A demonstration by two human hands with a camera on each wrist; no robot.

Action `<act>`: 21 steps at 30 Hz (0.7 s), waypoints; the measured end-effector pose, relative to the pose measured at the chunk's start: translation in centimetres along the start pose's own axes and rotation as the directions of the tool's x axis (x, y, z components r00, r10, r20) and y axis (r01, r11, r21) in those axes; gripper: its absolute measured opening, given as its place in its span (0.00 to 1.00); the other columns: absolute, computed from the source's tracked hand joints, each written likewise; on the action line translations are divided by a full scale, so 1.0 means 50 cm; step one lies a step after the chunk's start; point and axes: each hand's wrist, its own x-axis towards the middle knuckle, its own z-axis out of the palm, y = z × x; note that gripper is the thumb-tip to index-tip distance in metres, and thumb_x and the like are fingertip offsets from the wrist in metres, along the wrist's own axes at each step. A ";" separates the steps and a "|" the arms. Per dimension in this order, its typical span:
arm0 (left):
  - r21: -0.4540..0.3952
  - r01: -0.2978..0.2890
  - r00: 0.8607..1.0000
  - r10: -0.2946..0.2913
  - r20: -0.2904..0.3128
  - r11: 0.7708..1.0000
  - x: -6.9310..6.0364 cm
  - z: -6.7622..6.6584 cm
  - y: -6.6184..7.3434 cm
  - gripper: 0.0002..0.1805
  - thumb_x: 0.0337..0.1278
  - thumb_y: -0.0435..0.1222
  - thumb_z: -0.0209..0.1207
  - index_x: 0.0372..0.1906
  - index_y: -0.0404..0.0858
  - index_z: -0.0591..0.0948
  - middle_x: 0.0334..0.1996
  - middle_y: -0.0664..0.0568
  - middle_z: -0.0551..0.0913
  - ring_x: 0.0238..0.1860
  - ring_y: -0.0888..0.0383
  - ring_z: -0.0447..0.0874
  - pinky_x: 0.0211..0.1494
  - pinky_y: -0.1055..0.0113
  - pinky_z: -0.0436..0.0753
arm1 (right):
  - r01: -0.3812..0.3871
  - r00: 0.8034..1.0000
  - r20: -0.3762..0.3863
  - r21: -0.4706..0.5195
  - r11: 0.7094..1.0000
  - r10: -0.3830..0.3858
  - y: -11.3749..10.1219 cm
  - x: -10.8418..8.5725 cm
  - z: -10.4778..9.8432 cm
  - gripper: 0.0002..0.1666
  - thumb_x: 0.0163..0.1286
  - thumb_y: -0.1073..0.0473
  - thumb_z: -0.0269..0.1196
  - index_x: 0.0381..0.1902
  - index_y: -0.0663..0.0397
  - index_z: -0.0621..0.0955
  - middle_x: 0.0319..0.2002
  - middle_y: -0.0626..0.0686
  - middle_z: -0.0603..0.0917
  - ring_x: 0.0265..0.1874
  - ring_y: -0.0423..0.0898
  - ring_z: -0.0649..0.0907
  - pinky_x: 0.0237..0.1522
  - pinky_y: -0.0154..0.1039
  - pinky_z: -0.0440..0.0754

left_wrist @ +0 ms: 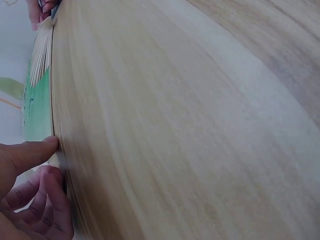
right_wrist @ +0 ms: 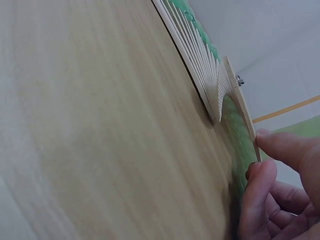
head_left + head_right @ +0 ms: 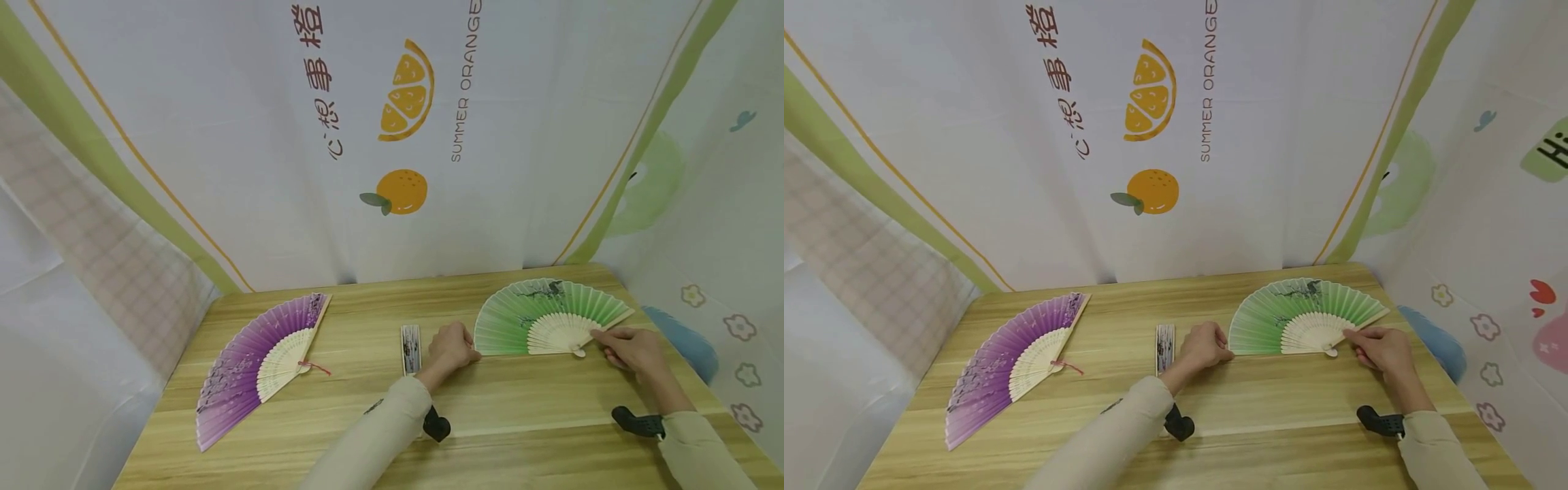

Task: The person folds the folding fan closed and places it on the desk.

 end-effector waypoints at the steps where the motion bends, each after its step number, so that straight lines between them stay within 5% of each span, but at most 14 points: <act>1: -0.003 0.005 1.000 -0.005 -0.001 1.000 0.000 0.000 -0.001 0.14 0.48 0.38 0.78 0.27 0.42 0.80 0.22 0.59 0.75 0.23 0.60 0.73 0.25 0.66 0.72 | 0.000 1.000 0.001 0.002 1.000 0.000 0.000 -0.001 0.000 0.27 0.72 0.47 0.67 0.45 0.72 0.83 0.26 0.48 0.84 0.21 0.37 0.82 0.26 0.34 0.84; 21: -0.020 0.033 0.999 -0.033 0.005 0.999 0.015 0.012 -0.014 0.12 0.48 0.36 0.77 0.19 0.47 0.84 0.21 0.61 0.79 0.23 0.59 0.76 0.28 0.60 0.76 | -0.013 1.000 -0.010 0.003 1.000 0.013 0.000 0.002 0.002 0.25 0.72 0.48 0.67 0.44 0.70 0.83 0.25 0.47 0.84 0.20 0.37 0.82 0.26 0.34 0.84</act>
